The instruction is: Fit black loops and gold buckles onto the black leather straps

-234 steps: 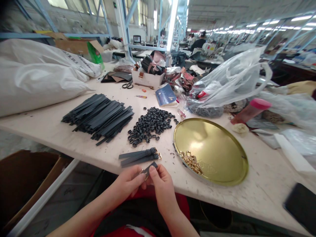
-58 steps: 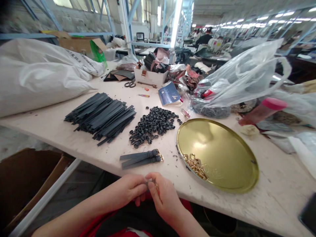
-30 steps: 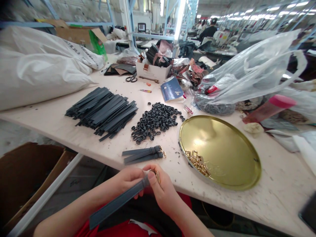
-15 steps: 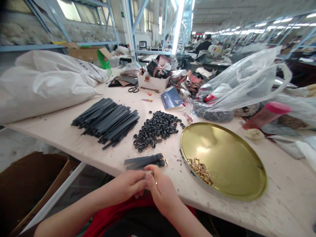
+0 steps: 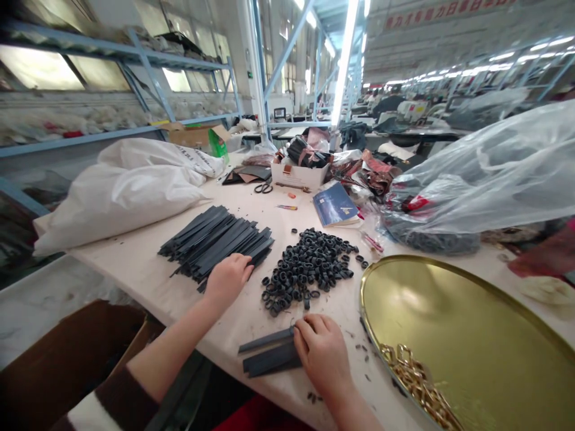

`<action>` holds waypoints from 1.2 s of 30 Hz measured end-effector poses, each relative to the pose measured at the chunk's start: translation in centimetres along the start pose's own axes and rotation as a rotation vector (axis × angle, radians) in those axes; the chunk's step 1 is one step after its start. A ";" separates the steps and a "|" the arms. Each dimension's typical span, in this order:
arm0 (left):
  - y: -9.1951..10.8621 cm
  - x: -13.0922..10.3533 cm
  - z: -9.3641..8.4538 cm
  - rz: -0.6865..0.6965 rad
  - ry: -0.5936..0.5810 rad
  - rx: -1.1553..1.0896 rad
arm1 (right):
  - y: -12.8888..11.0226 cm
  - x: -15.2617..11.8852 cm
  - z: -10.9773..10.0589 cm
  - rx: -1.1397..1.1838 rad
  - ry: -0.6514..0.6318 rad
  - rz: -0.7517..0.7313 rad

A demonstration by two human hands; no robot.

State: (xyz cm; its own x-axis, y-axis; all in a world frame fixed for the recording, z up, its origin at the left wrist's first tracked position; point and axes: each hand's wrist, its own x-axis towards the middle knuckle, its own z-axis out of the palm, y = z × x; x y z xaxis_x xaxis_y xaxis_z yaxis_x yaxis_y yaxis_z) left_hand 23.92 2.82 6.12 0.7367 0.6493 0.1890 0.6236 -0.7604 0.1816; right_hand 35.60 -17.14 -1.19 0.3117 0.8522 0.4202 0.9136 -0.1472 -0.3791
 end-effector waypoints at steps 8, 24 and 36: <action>-2.7 2.9 0.4 -0.055 0.003 0.215 | 0.2 0.1 -0.1 0.058 0.012 0.030; 8.1 -9.7 -2.4 0.183 -0.153 -0.836 | -6.7 -1.5 -6.8 1.290 -0.305 0.658; 7.6 -8.4 -1.4 -0.516 -0.524 -1.455 | 2.5 4.7 -4.8 0.063 -0.180 0.238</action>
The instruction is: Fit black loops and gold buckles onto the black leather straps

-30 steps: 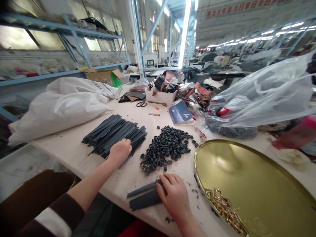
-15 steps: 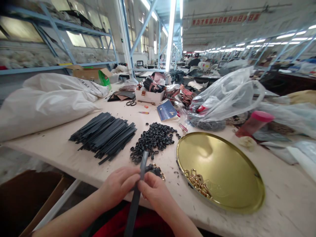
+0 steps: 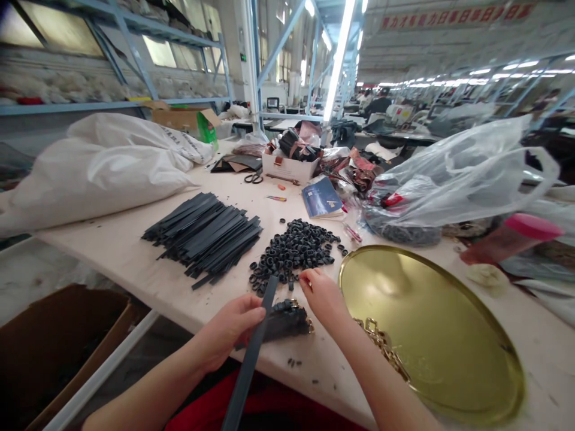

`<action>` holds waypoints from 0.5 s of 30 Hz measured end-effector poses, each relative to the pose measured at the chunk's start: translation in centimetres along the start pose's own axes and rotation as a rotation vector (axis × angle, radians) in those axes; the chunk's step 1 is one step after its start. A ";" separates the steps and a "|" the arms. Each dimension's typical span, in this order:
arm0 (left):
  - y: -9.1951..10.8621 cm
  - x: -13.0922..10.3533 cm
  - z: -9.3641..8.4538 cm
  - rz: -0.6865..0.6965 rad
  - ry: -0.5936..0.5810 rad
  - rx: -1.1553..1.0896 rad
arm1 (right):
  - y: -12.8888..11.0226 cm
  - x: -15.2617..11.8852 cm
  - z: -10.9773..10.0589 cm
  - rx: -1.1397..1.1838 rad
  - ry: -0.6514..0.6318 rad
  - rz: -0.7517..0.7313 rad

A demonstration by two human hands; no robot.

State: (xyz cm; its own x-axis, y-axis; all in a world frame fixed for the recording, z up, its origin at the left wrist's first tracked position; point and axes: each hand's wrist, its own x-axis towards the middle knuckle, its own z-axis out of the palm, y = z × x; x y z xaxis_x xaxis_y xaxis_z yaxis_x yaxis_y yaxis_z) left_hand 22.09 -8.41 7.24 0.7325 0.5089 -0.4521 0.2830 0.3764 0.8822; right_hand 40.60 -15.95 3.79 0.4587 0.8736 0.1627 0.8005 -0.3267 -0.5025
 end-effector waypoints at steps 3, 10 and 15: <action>-0.2 0.6 -0.5 -0.043 0.016 -0.027 | 1.7 2.6 1.6 -0.119 -0.042 -0.008; -0.6 1.6 -1.0 -0.117 0.020 -0.047 | 2.9 3.1 3.1 -0.102 -0.114 0.002; -0.8 1.3 -0.8 -0.091 -0.053 0.005 | 3.1 2.4 2.1 -0.042 -0.109 0.059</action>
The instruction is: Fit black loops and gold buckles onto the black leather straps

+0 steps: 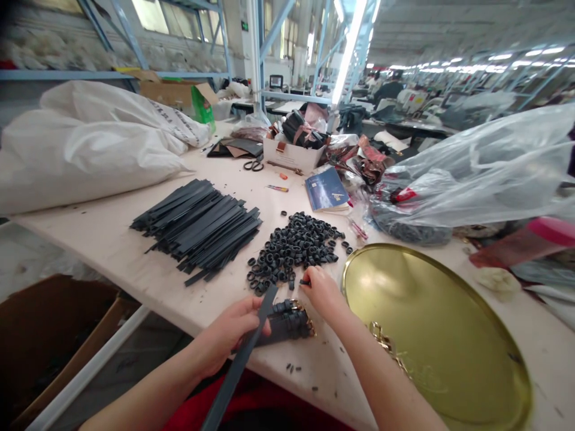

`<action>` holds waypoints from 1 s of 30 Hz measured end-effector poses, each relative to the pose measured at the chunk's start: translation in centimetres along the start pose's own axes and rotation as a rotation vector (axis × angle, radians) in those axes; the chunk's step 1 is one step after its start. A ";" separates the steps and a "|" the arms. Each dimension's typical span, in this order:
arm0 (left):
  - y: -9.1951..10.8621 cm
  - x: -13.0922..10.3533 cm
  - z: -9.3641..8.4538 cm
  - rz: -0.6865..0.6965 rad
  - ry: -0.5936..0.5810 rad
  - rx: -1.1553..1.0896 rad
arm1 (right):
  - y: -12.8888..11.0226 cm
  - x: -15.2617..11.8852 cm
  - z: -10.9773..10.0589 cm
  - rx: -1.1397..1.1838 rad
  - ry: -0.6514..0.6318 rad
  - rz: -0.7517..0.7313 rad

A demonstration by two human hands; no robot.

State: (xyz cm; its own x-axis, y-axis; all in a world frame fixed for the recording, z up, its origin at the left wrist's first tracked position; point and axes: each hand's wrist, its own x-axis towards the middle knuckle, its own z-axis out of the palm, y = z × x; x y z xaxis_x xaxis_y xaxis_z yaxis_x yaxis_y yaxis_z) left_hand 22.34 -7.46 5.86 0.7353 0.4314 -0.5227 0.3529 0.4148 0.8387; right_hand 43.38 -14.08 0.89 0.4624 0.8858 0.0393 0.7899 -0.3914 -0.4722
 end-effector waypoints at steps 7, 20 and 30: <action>-0.7 -1.0 1.8 0.045 -0.105 0.063 | -2.9 -6.0 -2.6 0.968 -0.077 0.257; -3.5 -2.2 3.0 0.524 0.217 1.162 | -6.8 -12.1 -0.3 1.848 0.056 0.650; -2.9 -3.6 3.3 0.448 0.069 0.954 | -6.5 -13.2 0.3 1.647 0.030 0.578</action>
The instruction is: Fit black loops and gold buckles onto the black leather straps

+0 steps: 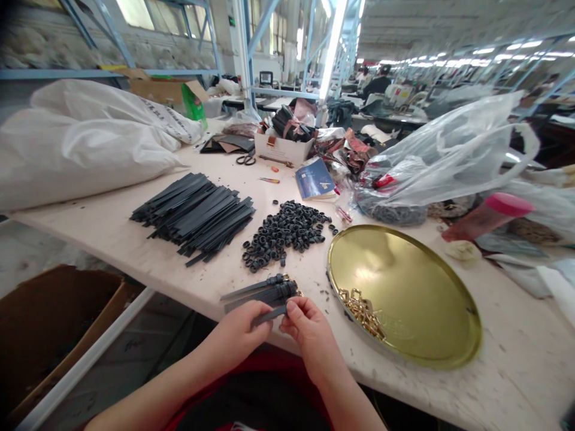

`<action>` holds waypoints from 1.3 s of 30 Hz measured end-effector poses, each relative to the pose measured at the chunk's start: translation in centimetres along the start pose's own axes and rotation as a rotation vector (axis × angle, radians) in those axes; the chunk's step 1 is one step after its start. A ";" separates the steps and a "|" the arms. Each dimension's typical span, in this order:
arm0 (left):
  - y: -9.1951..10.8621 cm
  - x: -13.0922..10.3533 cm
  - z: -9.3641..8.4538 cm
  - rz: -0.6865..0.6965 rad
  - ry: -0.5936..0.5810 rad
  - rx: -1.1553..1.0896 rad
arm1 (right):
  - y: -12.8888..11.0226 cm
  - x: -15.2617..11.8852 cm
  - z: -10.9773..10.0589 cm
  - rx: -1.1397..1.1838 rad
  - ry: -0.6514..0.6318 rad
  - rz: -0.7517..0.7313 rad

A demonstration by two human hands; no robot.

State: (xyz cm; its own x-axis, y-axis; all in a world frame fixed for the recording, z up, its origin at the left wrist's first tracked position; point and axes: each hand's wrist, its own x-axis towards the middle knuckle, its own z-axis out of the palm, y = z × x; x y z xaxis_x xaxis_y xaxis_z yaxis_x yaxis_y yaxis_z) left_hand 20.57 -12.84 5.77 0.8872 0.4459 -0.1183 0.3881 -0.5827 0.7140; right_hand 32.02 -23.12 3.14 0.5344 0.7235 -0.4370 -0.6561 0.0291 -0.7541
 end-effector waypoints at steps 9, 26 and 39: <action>-0.4 0.1 -0.5 -0.065 -0.055 -0.235 | -0.1 -0.7 0.7 0.040 -0.036 0.062; 0.6 -0.6 -0.6 0.014 -0.171 -0.247 | 0.4 -1.8 -0.5 -0.375 -0.123 -0.052; -1.2 0.5 -1.7 -0.060 -0.079 -0.554 | -0.7 0.5 1.4 -0.343 -0.287 -0.078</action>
State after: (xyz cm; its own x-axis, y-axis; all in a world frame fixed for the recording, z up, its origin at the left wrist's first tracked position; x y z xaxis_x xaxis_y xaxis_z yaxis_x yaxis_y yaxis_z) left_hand 20.16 -10.80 6.01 0.8918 0.4029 -0.2061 0.2684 -0.1043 0.9576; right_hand 32.00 -21.77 4.17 0.3743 0.8916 -0.2550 -0.3788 -0.1040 -0.9196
